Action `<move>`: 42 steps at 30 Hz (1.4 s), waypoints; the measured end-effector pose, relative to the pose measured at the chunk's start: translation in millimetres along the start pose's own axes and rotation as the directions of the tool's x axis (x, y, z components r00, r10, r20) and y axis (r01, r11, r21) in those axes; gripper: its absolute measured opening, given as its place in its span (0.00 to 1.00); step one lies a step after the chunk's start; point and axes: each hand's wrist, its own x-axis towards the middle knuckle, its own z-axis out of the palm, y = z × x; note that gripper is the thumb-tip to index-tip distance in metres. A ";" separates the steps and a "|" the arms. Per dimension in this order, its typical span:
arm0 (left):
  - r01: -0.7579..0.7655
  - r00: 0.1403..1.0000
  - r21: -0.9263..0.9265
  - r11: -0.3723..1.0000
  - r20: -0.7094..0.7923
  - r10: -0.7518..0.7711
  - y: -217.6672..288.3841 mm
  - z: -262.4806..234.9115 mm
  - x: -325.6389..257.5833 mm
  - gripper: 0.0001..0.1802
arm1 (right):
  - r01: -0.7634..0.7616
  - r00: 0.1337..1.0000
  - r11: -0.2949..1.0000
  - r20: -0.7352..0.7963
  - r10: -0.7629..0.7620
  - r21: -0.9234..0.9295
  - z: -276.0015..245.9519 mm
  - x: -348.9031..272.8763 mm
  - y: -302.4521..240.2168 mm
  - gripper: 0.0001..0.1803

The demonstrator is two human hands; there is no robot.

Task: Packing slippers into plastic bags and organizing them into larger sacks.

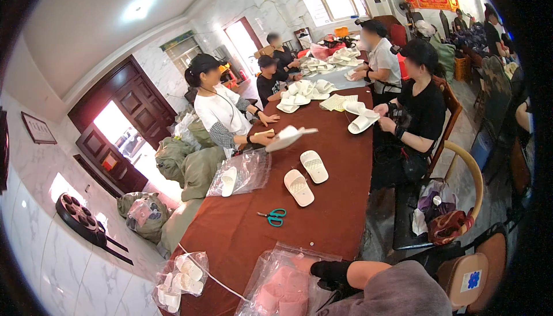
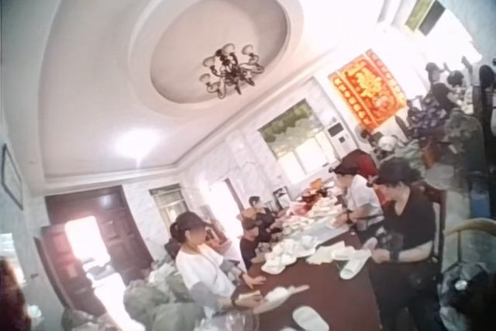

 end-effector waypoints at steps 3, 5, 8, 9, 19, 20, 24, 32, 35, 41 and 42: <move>-0.020 1.000 0.049 0.999 -0.005 0.020 -21.7 -1.8 5.3 0.19 | 0.433 0.900 0.812 0.141 -0.412 -0.390 3.2 -7.1 -10.2 0.39; 0.001 1.000 0.066 0.998 -0.018 0.000 -12.7 2.1 4.3 0.18 | 0.466 0.884 0.819 0.193 -0.425 -0.334 -1.2 -14.2 -19.5 0.40; -0.036 0.999 0.027 0.999 -0.039 0.037 -42.4 10.6 14.9 0.18 | 0.523 0.850 0.805 0.231 -0.472 -0.280 -4.3 -27.5 -31.5 0.38; -0.044 0.999 0.024 0.999 -0.029 0.045 -42.0 14.5 13.5 0.18 | 0.538 0.842 0.792 0.208 -0.497 -0.288 -8.0 -29.9 -32.1 0.36; 0.002 1.000 -0.032 0.999 -0.029 -0.002 -55.4 10.3 6.3 0.19 | 0.421 0.885 0.867 0.332 -0.328 -0.267 -23.9 -67.1 -64.2 0.37; 0.072 0.997 -0.065 0.995 0.001 -0.072 -44.8 13.7 4.3 0.19 | 0.417 0.901 0.877 0.237 -0.364 -0.238 -29.9 -59.8 -46.2 0.36; 0.014 0.999 0.015 1.000 -0.050 -0.013 -55.2 5.9 10.4 0.18 | 0.409 0.909 0.894 0.004 -0.416 -0.184 -54.9 -49.1 -26.5 0.31; 0.226 0.971 -0.001 0.974 0.085 -0.225 12.6 -8.4 25.7 0.18 | 0.247 0.964 0.959 -0.069 -0.258 -0.140 -96.6 -75.2 -35.2 0.29; 0.292 0.954 -0.259 0.921 0.148 -0.261 34.6 -30.6 26.4 0.21 | 0.273 0.956 0.952 -0.070 -0.284 -0.136 -95.1 -76.9 -36.7 0.28; -0.600 0.794 0.412 0.686 0.200 0.574 23.3 -49.0 -14.0 0.26 | 0.216 0.966 0.951 -0.097 -0.242 -0.220 -88.1 -88.0 -31.4 0.26; -0.586 0.804 0.419 0.694 0.199 0.560 25.3 -51.4 -19.7 0.26 | 0.213 0.963 0.954 -0.118 -0.241 -0.209 -86.6 -91.6 -32.9 0.24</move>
